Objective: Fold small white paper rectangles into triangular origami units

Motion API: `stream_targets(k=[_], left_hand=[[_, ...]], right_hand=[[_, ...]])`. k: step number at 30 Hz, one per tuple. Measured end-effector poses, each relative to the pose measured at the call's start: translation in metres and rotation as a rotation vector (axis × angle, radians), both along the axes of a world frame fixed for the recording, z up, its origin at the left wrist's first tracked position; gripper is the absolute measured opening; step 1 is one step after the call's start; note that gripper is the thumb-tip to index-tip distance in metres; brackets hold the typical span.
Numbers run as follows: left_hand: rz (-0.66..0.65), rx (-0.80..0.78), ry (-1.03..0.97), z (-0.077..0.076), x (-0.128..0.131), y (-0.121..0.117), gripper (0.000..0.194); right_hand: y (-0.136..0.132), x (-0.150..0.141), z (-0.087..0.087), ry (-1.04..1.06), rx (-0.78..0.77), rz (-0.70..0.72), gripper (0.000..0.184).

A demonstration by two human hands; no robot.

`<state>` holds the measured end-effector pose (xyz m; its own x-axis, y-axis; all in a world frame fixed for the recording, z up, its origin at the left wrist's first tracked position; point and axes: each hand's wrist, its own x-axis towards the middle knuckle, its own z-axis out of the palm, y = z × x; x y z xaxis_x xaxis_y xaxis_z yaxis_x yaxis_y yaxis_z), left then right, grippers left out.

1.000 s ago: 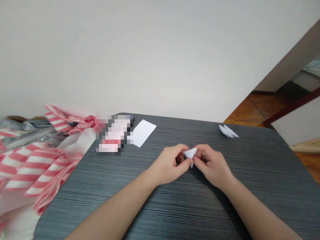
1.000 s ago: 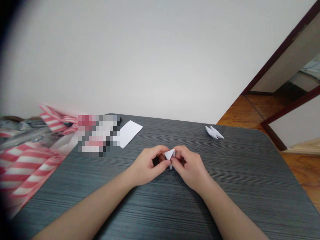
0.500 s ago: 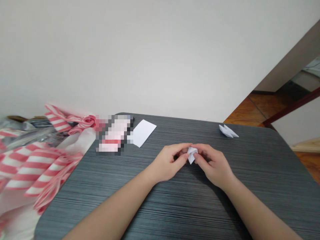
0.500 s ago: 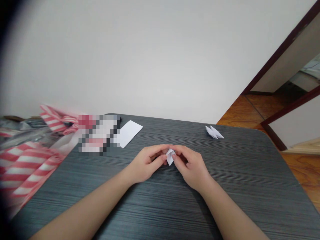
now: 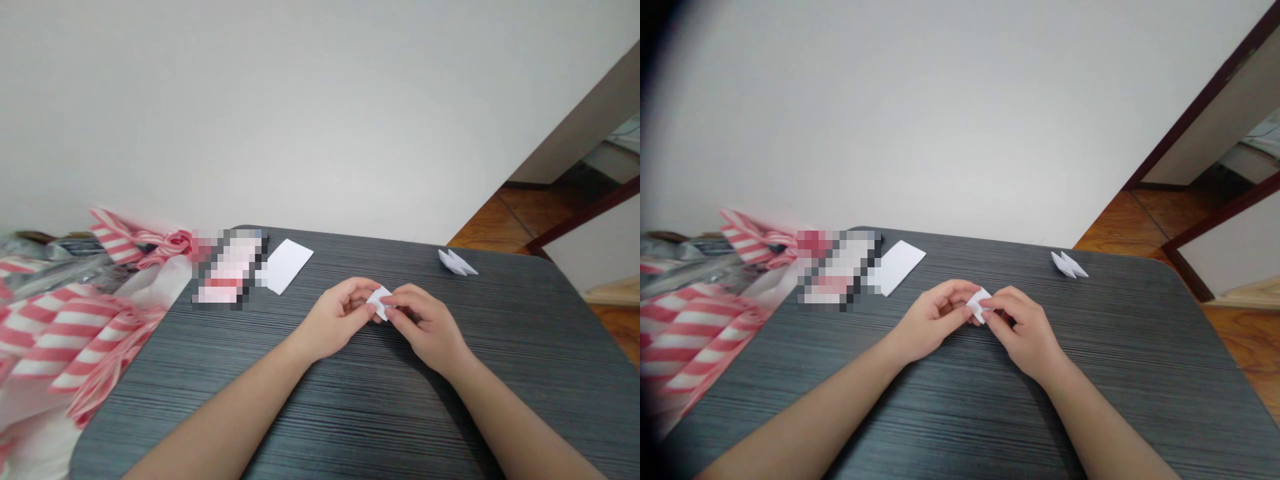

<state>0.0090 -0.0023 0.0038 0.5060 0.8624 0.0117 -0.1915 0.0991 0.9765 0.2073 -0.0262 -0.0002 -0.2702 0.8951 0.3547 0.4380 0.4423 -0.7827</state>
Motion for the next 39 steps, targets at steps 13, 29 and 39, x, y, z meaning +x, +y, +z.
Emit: stream_targets(k=[13,29,39], left_hand=[[0.017,0.065,0.212,-0.003,0.000,0.002,0.019],[0.027,0.236,0.359,-0.004,-0.003,0.002,0.015],[0.009,0.232,0.413,-0.003,-0.004,0.001,0.025]], right_hand=[[-0.003,-0.003,-0.016,0.153,-0.216,-0.067,0.021],[0.002,-0.006,0.006,-0.139,-0.135,0.016,0.021],[0.001,-0.005,0.009,-0.146,-0.197,-0.054,0.017]])
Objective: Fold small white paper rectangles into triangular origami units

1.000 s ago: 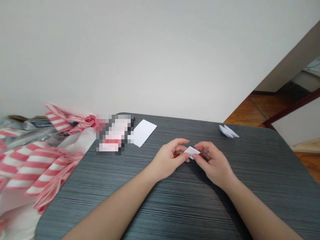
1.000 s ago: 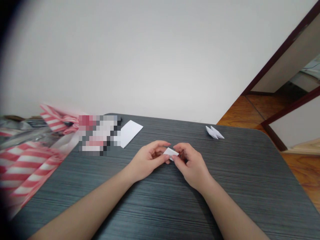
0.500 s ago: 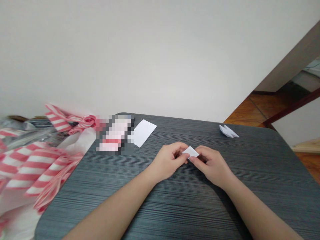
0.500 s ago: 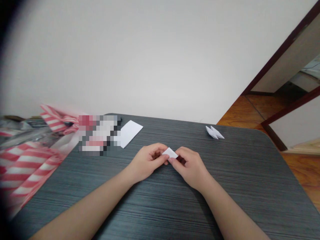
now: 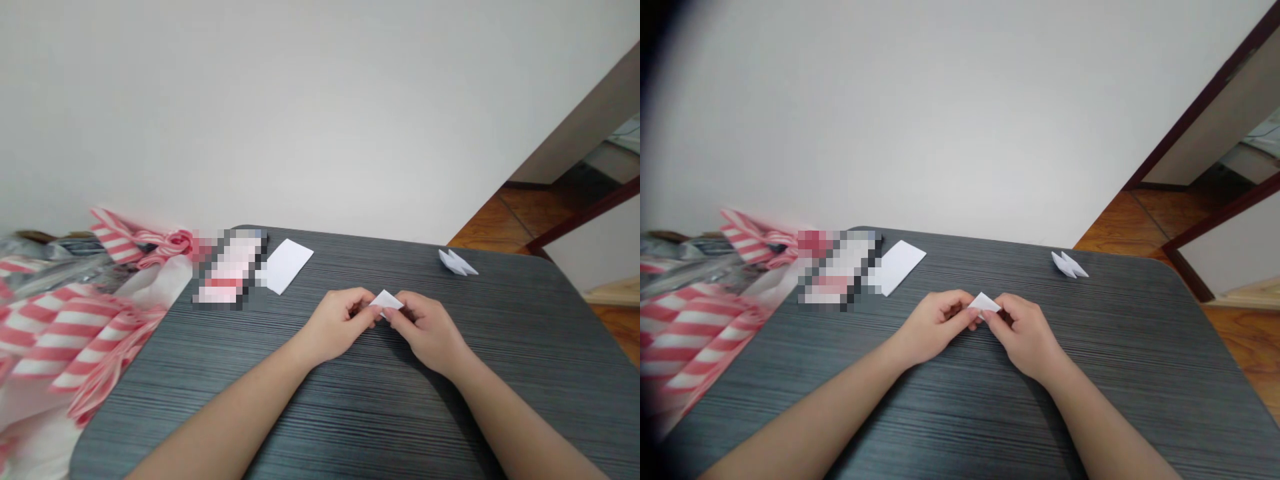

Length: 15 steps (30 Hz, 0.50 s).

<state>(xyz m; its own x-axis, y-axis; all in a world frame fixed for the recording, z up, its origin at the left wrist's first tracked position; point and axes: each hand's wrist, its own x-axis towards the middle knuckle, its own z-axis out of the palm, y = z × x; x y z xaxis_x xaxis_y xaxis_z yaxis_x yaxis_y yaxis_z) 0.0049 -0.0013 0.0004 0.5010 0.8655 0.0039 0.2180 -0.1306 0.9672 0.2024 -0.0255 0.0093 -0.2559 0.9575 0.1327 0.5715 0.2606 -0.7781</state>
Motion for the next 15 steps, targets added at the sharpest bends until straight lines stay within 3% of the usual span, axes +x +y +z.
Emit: stream_targets(k=[15], left_hand=[[0.016,0.030,0.006,0.0033,0.0002,0.0006,0.024]], right_hand=[[0.0019,0.0004,-0.0046,-0.058,0.053,0.076,0.022]])
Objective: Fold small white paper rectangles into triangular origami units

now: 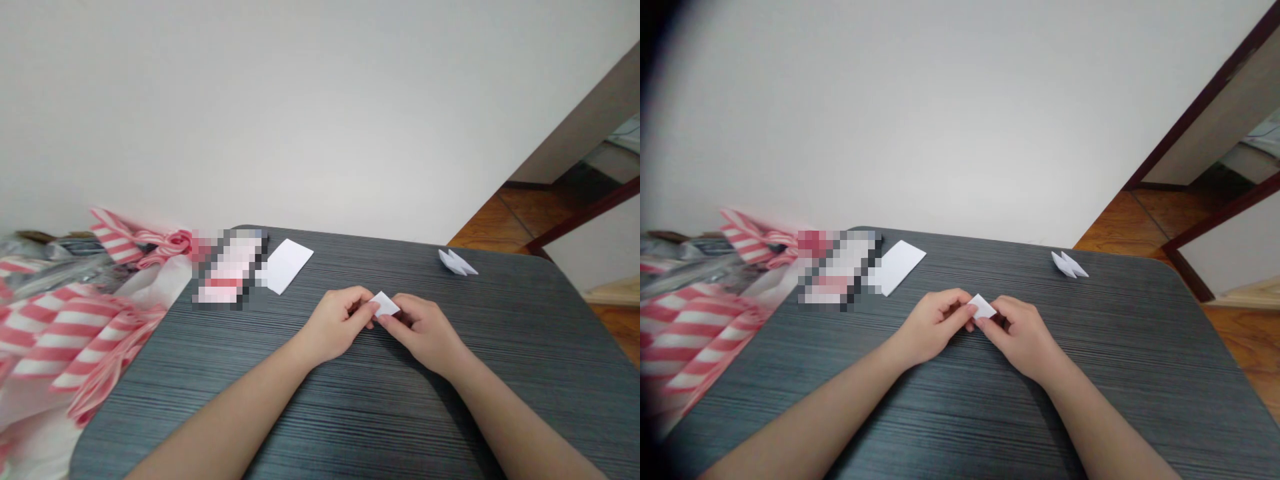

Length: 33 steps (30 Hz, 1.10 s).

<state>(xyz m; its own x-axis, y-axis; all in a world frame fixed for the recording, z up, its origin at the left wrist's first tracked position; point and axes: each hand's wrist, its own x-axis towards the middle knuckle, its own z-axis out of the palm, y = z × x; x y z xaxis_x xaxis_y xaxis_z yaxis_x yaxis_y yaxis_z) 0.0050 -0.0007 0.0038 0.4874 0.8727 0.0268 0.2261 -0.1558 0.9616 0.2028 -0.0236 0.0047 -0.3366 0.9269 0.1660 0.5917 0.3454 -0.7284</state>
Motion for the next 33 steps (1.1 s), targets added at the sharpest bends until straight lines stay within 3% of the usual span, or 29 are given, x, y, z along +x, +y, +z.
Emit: stream_targets(k=[7,16,25,33], left_hand=[[-0.027,-0.039,-0.041,-0.0001,0.0006,-0.0015,0.024],[-0.029,0.081,0.031,0.0044,-0.0014,-0.0033,0.025],[0.003,0.043,0.033,0.0037,-0.0020,-0.0022,0.025],[-0.004,0.013,0.059,0.0000,0.0003,-0.0025,0.025]], right_hand=[[-0.0001,-0.0004,0.0043,-0.029,0.007,0.034,0.027],[-0.0013,-0.0023,0.0083,-0.018,0.002,0.146,0.027],[-0.0027,-0.0022,0.0057,-0.004,-0.029,0.073,0.023],[-0.0027,-0.0017,0.0059,-0.002,-0.056,0.090,0.022]])
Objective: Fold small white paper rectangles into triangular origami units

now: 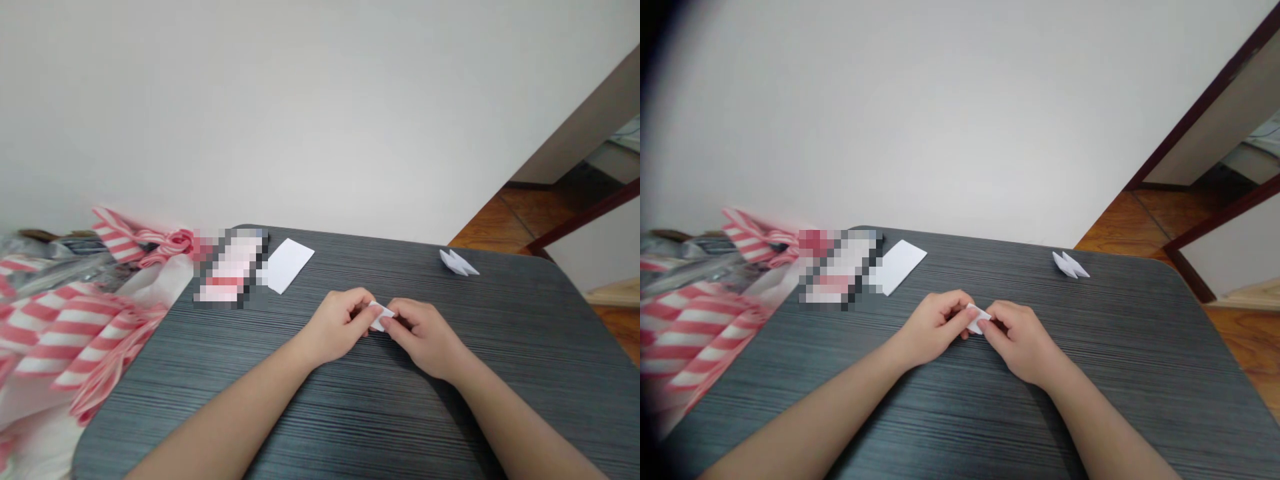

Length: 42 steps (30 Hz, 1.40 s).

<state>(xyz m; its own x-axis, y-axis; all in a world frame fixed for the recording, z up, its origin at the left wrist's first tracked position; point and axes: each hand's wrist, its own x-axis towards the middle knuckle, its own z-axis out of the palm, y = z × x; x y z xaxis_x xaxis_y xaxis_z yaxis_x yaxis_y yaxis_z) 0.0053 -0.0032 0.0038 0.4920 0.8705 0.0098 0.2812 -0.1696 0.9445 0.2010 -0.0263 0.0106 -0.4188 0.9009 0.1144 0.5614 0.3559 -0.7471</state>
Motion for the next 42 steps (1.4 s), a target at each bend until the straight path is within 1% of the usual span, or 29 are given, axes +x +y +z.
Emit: stream_targets(k=[6,10,16,22,26,30,32,35,37,39,42], left_hand=[[-0.013,0.044,0.042,0.0054,-0.0017,-0.0004,0.025],[-0.047,0.043,0.042,0.0076,-0.0013,-0.0004,0.025],[-0.033,0.037,0.040,0.0078,-0.0009,-0.0005,0.027],[-0.045,0.113,0.059,0.0072,-0.0029,0.0007,0.029],[-0.038,0.077,0.051,0.0052,-0.0024,0.0011,0.029],[-0.037,-0.017,-0.021,0.0026,-0.0012,-0.0001,0.027],[-0.051,-0.021,-0.011,0.0019,-0.0012,-0.0006,0.029],[-0.057,0.016,0.062,0.0021,-0.0022,-0.0006,0.037],[-0.051,0.034,0.092,0.0025,-0.0027,-0.0003,0.040],[-0.045,0.044,0.099,0.0029,-0.0030,0.0000,0.039],[-0.053,0.053,0.096,0.0036,-0.0030,0.0004,0.039]], right_hand=[[-0.0006,0.0003,0.0018,0.038,-0.027,0.013,0.019],[-0.0011,0.0000,0.0018,0.085,-0.019,-0.027,0.022],[-0.0023,0.0017,0.0028,0.128,-0.008,-0.086,0.023],[-0.0014,0.0017,0.0029,0.130,-0.014,-0.042,0.021],[-0.0002,0.0008,0.0015,0.088,-0.029,-0.040,0.020],[-0.0009,0.0010,0.0006,0.102,-0.030,-0.097,0.024],[-0.0013,0.0017,-0.0003,0.127,-0.036,-0.134,0.025],[-0.0011,0.0030,-0.0023,0.152,-0.051,-0.164,0.027],[-0.0006,0.0036,-0.0034,0.168,-0.069,-0.153,0.026],[0.0000,0.0037,-0.0039,0.176,-0.099,-0.126,0.022],[-0.0001,0.0029,-0.0034,0.146,-0.149,-0.092,0.018]])
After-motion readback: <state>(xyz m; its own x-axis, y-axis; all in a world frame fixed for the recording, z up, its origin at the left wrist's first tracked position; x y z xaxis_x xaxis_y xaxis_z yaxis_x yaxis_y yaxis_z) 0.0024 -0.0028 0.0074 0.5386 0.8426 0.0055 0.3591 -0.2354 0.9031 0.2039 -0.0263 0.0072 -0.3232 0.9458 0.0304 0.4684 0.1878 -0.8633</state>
